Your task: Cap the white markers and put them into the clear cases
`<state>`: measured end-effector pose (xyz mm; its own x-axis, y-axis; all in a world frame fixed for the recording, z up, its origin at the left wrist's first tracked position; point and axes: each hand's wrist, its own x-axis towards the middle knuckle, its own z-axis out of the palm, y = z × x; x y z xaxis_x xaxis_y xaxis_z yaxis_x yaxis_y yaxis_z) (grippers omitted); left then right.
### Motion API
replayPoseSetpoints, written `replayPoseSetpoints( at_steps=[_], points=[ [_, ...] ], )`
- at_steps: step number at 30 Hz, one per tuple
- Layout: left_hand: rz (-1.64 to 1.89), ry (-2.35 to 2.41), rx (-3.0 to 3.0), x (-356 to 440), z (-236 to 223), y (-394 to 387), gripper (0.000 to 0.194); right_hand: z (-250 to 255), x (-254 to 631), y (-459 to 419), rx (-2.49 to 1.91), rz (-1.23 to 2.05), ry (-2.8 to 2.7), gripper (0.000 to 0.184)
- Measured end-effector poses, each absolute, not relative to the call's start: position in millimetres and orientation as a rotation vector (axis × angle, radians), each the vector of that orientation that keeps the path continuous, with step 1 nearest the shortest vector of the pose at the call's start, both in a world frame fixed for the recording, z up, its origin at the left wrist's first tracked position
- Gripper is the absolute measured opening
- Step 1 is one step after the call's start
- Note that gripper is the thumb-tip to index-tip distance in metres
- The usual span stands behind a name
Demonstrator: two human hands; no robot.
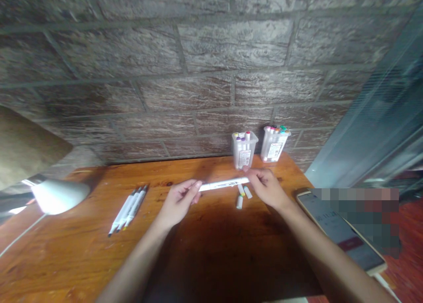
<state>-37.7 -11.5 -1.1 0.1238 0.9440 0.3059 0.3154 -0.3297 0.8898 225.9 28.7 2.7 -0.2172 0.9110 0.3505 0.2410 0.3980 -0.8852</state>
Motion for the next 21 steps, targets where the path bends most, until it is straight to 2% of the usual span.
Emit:
replayPoseSetpoints(
  at_steps=[6,14,21],
  points=[
    [1.255,1.194,1.659,-38.2,0.1,-13.3,0.033,-0.8,225.2,27.7,-1.158,0.857,-1.841,0.065],
    [1.178,1.156,1.666,-34.9,0.5,-12.7,0.026,-2.8,229.3,33.9,-1.145,1.449,-1.563,0.072],
    [1.208,1.195,1.655,-34.8,-5.5,-11.3,0.03,-1.0,234.3,36.2,-1.117,1.474,-1.557,0.071]
  ],
)
